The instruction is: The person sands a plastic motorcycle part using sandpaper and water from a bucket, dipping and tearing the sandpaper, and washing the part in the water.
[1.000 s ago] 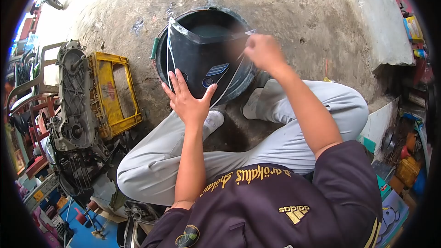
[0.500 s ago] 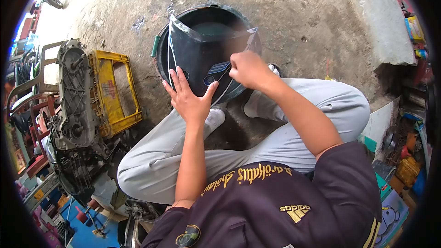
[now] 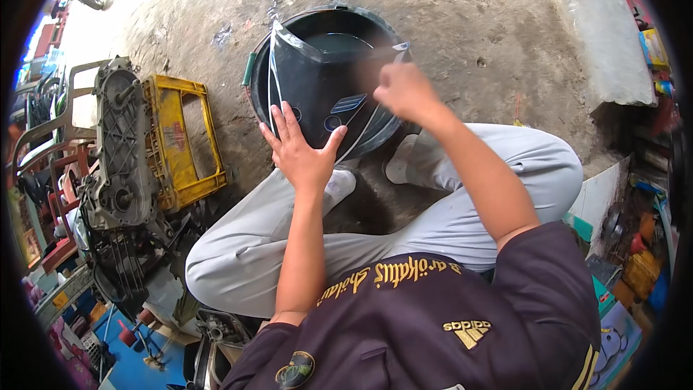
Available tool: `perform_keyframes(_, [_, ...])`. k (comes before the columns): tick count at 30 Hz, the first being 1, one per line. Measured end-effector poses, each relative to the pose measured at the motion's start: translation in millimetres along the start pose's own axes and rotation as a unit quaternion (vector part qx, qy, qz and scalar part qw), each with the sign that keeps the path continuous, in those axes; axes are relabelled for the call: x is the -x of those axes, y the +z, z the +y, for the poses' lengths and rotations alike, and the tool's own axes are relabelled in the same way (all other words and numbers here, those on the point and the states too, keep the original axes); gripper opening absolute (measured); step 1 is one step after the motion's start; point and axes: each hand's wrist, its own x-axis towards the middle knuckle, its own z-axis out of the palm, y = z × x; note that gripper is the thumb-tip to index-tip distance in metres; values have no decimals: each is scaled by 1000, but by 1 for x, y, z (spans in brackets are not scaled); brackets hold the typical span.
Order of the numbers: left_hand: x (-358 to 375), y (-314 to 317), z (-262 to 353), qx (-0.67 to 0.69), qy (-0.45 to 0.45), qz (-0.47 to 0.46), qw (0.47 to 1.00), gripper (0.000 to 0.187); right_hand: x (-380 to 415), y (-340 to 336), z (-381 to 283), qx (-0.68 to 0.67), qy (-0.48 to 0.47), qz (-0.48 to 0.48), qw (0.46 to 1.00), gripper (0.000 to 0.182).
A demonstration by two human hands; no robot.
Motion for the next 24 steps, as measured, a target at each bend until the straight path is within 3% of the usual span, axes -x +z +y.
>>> perform_keyframes(2, [-1,2,-2,-1,8,13,1000,122,-11,-16,12,-25,29,48,998,17])
perform_keyframes(6, [-1,1,1,-8,3,8,1000,121,0,2,8,57,-62,97,992,16])
perform_keyframes(7, [-1,1,1,-15,-5,3,1000,121,7,8,-4,68,-44,42,996,17])
perform_keyframes(8, [-1,2,1,-16,-4,3,1000,121,15,13,-11,54,-84,11,995,17])
perform_keyframes(12, [1,2,-4,-6,17,17,1000,121,15,-6,-25,-14,-36,-78,996,12])
perform_keyframes(16, [0,1,2,-3,3,16,1000,120,-1,-20,-8,-49,43,-85,994,19])
perform_keyframes(20, [0,-2,2,6,0,4,1000,120,14,-8,-18,-1,-5,-21,1000,18])
perform_keyframes(21, [1,-2,1,6,-1,5,1000,120,15,-4,-17,-12,-32,-74,997,17])
perform_keyframes(24, [-1,-1,1,-6,-1,1,1000,120,11,-3,-11,1,6,-23,1000,17])
